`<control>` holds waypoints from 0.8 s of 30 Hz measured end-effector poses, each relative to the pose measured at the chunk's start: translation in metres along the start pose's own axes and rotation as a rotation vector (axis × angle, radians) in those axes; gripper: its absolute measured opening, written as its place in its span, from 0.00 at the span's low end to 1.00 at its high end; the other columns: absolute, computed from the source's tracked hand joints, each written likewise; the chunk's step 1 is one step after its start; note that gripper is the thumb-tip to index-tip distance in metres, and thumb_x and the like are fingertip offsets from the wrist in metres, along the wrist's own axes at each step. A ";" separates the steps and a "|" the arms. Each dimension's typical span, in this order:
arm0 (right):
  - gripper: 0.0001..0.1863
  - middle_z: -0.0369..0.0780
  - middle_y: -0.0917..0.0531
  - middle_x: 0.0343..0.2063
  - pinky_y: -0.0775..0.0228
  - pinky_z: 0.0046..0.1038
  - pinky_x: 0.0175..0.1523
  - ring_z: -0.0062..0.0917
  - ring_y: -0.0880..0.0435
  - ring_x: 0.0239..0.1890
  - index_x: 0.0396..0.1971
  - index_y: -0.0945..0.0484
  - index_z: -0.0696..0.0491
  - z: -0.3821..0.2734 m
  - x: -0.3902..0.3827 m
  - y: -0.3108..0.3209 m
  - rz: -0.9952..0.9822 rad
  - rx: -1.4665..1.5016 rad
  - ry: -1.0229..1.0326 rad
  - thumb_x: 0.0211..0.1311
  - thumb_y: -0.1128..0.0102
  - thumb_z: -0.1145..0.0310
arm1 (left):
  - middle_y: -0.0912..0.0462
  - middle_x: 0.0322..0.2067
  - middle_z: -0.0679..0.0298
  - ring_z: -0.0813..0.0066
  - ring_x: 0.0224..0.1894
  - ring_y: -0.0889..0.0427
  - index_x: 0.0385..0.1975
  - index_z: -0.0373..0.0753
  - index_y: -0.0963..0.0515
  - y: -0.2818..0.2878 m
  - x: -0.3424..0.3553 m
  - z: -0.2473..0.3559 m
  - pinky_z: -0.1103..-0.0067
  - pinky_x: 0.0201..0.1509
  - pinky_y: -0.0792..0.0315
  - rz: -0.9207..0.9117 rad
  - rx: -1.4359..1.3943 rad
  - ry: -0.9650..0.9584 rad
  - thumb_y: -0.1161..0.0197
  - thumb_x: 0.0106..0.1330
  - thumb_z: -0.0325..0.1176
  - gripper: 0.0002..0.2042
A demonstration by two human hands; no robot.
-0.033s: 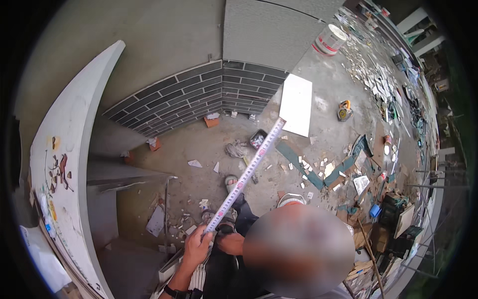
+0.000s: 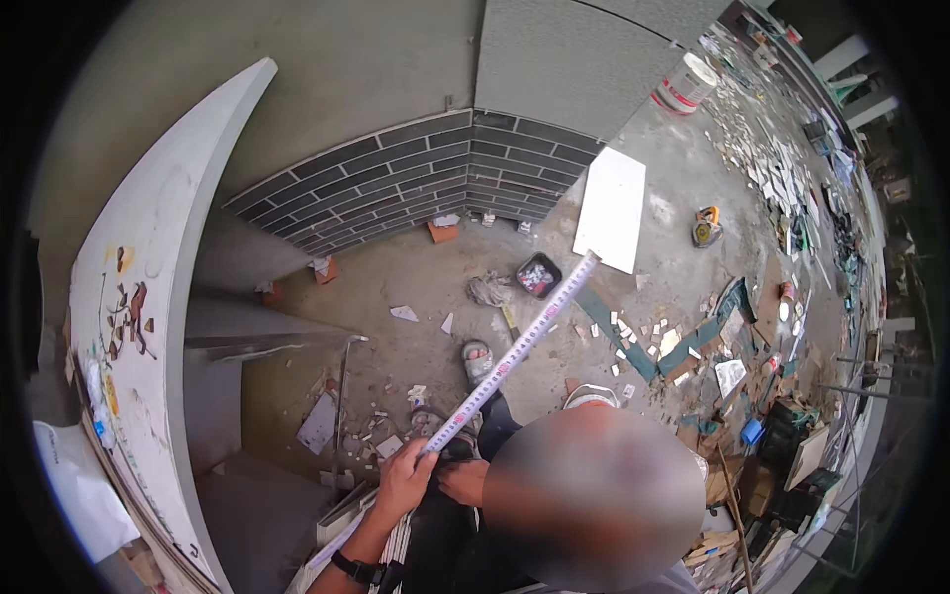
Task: Applying tiles to a wall and measuring the area with a tape measure.
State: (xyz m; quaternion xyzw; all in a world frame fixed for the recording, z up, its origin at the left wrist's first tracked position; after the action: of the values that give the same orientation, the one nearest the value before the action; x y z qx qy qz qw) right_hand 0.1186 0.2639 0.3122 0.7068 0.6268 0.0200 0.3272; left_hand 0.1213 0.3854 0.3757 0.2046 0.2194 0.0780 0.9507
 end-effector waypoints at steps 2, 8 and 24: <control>0.10 0.42 0.20 0.33 0.25 0.38 0.41 0.39 0.18 0.33 0.36 0.24 0.54 -0.033 -0.015 0.047 0.095 0.013 0.106 0.58 0.41 0.65 | 0.19 0.40 0.52 0.48 0.41 0.20 0.46 0.40 0.25 -0.033 0.001 -0.036 0.61 0.41 0.26 -0.062 0.043 -0.015 0.45 0.67 0.38 0.12; 0.20 0.43 0.20 0.43 0.23 0.36 0.33 0.38 0.16 0.27 0.44 0.23 0.54 0.003 -0.071 0.126 0.087 -0.346 -0.147 0.52 0.34 0.63 | 0.19 0.37 0.57 0.55 0.40 0.19 0.50 0.43 0.24 -0.106 -0.010 -0.027 0.65 0.43 0.25 -0.362 0.072 -0.109 0.40 0.64 0.42 0.17; 0.09 0.43 0.20 0.25 0.29 0.41 0.30 0.42 0.19 0.25 0.32 0.24 0.52 0.109 -0.184 0.277 0.148 -0.575 -0.710 0.49 0.37 0.70 | 0.24 0.26 0.59 0.63 0.30 0.23 0.27 0.34 0.27 -0.097 0.125 -0.027 0.70 0.35 0.30 0.083 -0.278 -0.020 0.39 0.65 0.38 0.13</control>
State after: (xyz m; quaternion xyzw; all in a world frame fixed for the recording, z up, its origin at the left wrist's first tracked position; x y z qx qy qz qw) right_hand 0.3684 0.0513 0.4320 0.5933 0.3930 -0.0269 0.7021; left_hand 0.2264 0.3376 0.2642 0.0804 0.1885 0.1448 0.9680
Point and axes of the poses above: each hand's wrist, its own x-axis towards the middle knuckle, its own y-axis out of the back of the hand, z = x × y, the point moved 7 cm from there along x, towards the middle knuckle
